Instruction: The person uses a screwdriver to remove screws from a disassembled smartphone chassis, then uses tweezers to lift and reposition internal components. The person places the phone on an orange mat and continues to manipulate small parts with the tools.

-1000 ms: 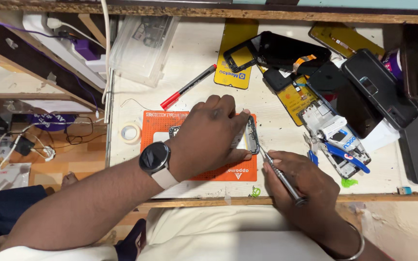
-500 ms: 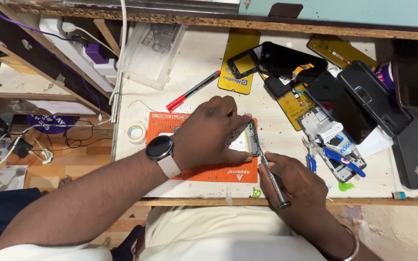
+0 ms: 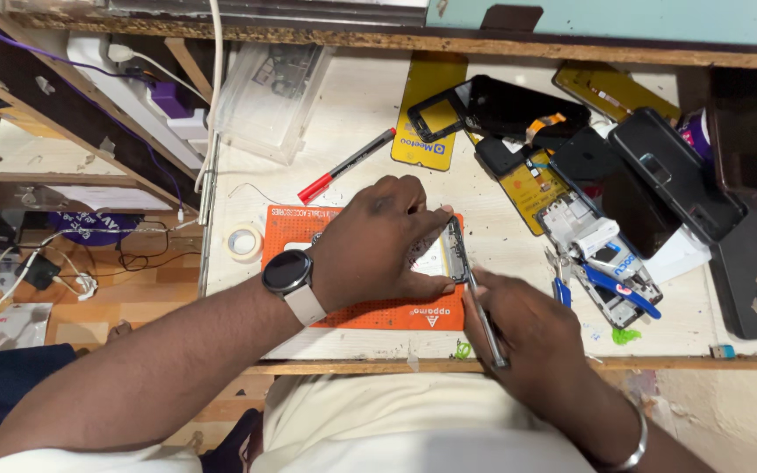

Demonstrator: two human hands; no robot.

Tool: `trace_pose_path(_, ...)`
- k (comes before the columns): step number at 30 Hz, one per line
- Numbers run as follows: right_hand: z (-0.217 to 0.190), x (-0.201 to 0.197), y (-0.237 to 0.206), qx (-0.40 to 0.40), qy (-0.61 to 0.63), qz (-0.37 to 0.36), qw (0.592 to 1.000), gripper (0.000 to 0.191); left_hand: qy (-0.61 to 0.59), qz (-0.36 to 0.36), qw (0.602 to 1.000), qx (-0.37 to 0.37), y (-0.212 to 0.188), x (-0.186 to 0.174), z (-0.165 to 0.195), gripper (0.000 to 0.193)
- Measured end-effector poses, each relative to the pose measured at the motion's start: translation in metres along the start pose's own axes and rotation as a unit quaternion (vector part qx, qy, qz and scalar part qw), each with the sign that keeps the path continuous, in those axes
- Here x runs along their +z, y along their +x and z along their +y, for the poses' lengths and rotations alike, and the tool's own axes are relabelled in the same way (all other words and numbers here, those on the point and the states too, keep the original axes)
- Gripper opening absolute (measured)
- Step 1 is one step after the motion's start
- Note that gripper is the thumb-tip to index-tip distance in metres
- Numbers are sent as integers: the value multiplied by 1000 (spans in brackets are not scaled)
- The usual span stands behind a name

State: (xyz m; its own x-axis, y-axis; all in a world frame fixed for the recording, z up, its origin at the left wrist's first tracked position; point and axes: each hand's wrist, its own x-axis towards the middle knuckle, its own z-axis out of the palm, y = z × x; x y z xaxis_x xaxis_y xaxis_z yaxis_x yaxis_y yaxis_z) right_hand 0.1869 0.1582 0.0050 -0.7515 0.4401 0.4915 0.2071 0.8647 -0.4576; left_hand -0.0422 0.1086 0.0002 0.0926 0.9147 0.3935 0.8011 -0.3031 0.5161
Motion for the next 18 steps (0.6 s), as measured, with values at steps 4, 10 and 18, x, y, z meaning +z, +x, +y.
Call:
trace_pose_path(4, 1, 0, 6, 51, 16, 1, 999, 12, 1, -7, 1000, -2, 0, 1, 0, 69)
trace_pose_path(10, -2, -1, 7, 85, -7, -5, 996, 17, 18, 15, 1000, 9, 1, 5, 0, 69)
trace_pose_path(18, 3, -2, 10, 42, 2, 8, 999, 15, 3, 15, 1000, 11, 2, 8, -2, 68)
